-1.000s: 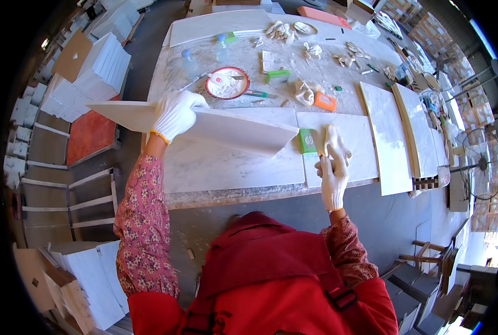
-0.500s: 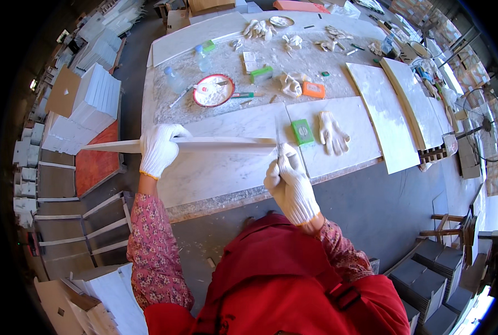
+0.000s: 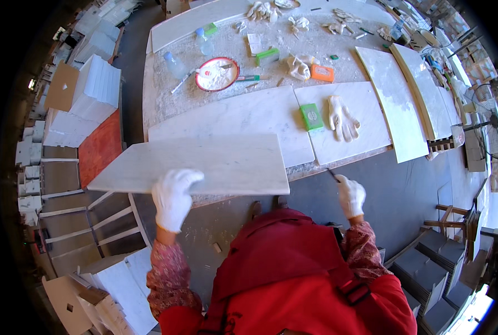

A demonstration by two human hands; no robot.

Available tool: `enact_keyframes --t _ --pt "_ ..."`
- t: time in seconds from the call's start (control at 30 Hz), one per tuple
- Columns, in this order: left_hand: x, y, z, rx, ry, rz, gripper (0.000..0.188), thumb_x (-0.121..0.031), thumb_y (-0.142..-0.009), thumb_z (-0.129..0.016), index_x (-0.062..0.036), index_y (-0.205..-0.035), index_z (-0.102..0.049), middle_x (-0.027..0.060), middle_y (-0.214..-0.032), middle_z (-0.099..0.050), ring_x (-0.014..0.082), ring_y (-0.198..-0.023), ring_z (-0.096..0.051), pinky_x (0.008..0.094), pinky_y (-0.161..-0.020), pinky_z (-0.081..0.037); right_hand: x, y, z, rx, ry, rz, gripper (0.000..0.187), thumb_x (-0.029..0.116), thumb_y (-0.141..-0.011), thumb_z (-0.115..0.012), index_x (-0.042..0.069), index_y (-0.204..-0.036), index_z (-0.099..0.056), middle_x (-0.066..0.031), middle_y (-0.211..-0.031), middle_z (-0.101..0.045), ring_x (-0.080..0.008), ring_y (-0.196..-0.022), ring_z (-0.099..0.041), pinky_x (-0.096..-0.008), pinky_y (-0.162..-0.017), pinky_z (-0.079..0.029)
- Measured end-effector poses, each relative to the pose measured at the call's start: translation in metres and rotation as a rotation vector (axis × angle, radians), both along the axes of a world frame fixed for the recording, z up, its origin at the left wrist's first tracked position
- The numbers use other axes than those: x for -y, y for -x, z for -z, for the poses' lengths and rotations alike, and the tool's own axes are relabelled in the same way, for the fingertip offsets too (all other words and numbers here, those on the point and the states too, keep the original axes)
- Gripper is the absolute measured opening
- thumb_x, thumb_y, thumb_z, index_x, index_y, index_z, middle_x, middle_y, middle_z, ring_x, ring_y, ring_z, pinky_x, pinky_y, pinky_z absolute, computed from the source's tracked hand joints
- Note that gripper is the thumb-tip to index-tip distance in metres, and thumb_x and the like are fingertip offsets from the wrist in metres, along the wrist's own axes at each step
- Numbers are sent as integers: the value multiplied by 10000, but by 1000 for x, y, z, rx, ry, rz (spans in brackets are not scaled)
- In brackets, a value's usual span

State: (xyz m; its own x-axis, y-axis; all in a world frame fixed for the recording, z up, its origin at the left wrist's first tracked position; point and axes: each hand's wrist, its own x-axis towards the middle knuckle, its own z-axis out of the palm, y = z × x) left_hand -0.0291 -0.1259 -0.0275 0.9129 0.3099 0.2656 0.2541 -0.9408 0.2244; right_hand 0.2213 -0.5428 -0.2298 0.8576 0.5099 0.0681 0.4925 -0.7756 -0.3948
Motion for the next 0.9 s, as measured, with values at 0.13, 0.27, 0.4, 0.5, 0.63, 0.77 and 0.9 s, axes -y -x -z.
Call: enact_keyframes --t 0.13,0.27,0.4,0.5,0.63,0.77,0.9 --pt "45 36 69 -109 -52 21 471 13 -721 -581 -200 -1114 -729 -1 -1164 -704 294 -1095 -633 425 -901 -515 70 20 13 -55 -188 529 347 201 -942 -625 134 -1280 -594 -81 -713 -680 -229 -637 -663 -394 -612 -516" --pt "78 42 166 -179 -55 39 549 14 -732 -556 -184 -1228 -683 16 -1321 -631 341 -1237 -543 477 -1033 -448 99 36 45 -591 -424 845 474 160 -961 -598 35 -1407 -498 -63 -745 -661 -124 -632 -591 -299 -556 -481" --pt "92 40 232 -200 -94 -31 574 -24 -774 -552 -192 -1317 -629 14 -1413 -556 374 -1305 -463 524 -1101 -385 79 63 50 -978 -715 957 520 156 -976 -582 24 -1459 -437 -70 -829 -655 -95 -614 -530 -253 -539 -451" --pt "89 38 239 -263 -147 12 597 -48 -793 -554 -187 -1372 -583 10 -1457 -510 383 -1326 -435 536 -1116 -365 79 83 58 -927 -549 795 508 161 -988 -567 20 -1458 -434 -68 -831 -648 -86 -620 -529 -240 -541 -448" --pt "83 10 195 -469 113 136 780 -299 -799 -708 -159 -1510 -422 78 -1583 -368 371 -1462 -298 561 -1203 -204 80 113 63 -1005 -519 792 548 148 -978 -554 -5 -1478 -392 -50 -787 -606 -72 -600 -506 -206 -517 -409" --pt "104 -28 220 -383 198 328 910 -477 -745 -748 -115 -1506 -406 110 -1611 -319 372 -1509 -210 552 -1225 -142 70 126 53 -988 -453 797 446 171 -980 -557 0 -1389 -514 -48 -798 -619 -74 -614 -506 -224 -551 -427" --pt "162 -72 232 -410 38 543 820 -587 -886 -569 -160 -1549 -342 75 -1620 -315 298 -1519 -204 516 -1242 -104 68 125 51 -932 -387 728 419 178 -982 -560 2 -1362 -538 -59 -813 -637 -80 -630 -523 -225 -568 -440"
